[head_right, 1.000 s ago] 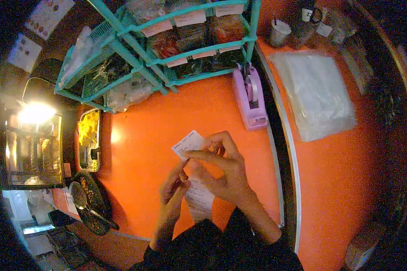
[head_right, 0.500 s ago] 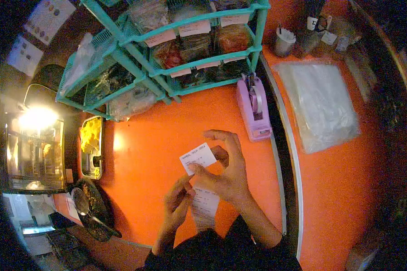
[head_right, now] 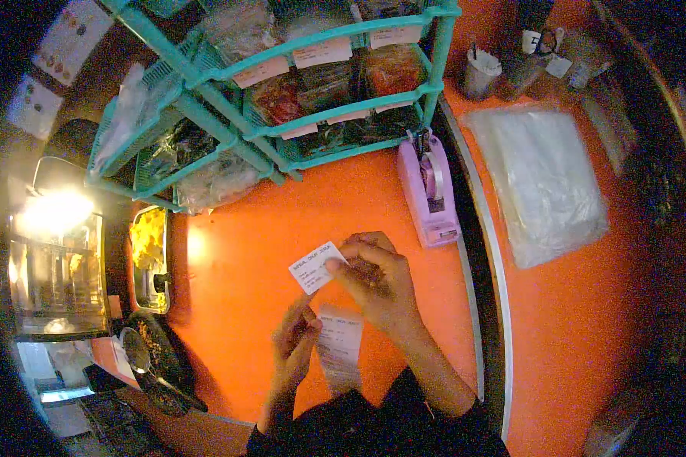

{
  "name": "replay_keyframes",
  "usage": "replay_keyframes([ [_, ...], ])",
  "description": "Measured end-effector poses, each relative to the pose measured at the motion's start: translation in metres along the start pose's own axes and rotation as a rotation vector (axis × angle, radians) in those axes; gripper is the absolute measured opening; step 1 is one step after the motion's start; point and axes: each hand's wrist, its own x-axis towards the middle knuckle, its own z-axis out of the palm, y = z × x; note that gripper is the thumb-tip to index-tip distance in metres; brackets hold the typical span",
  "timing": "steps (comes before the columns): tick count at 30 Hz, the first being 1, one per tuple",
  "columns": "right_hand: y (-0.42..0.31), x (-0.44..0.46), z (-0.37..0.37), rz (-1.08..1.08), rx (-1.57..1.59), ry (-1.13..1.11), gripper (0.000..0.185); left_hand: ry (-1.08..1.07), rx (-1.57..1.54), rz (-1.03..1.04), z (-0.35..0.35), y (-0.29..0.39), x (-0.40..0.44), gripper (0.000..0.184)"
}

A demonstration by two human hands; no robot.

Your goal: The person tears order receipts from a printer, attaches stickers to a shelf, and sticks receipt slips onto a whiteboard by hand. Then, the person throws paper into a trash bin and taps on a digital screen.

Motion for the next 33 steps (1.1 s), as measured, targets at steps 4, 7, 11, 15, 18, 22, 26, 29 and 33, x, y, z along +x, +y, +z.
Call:
replay_keyframes([
  [4, 0.0, 0.008, 0.002, 0.024, 0.068, -0.017, 0.019, 0.012, -0.012, -0.016, 0.0, -0.005, 0.004, 0.036],
  [7, 0.008, 0.018, 0.002, 0.016, 0.159, 0.045, 0.017, -0.008, -0.052, -0.001, 0.0, -0.008, 0.01, 0.036],
  [11, 0.028, 0.064, -0.008, 0.033, 0.159, 0.308, 0.012, 0.107, -0.042, -0.057, -0.001, -0.019, 0.02, 0.051],
  [15, 0.046, 0.121, -0.014, -0.303, 0.221, 0.515, 0.011, 0.127, 0.04, -0.053, -0.007, -0.031, 0.025, 0.046],
  [18, 0.04, 0.146, -0.011, -0.408, 0.217, 0.621, 0.016, 0.144, 0.065, -0.071, -0.011, -0.052, 0.023, 0.048],
  [22, 0.052, 0.177, -0.013, -0.485, 0.191, 0.68, 0.02, 0.14, 0.087, -0.04, -0.006, -0.06, 0.024, 0.047],
  [26, 0.045, 0.188, -0.019, -0.51, 0.232, 0.635, 0.02, 0.168, 0.077, -0.108, -0.001, -0.061, 0.027, 0.05],
  [29, 0.04, 0.196, -0.025, -0.454, 0.393, 0.486, 0.017, 0.151, 0.07, -0.09, 0.001, -0.06, 0.03, 0.046],
  [33, 0.041, 0.202, -0.031, -0.447, 0.421, 0.397, 0.018, 0.109, 0.06, -0.05, -0.003, -0.07, 0.033, 0.046],
])
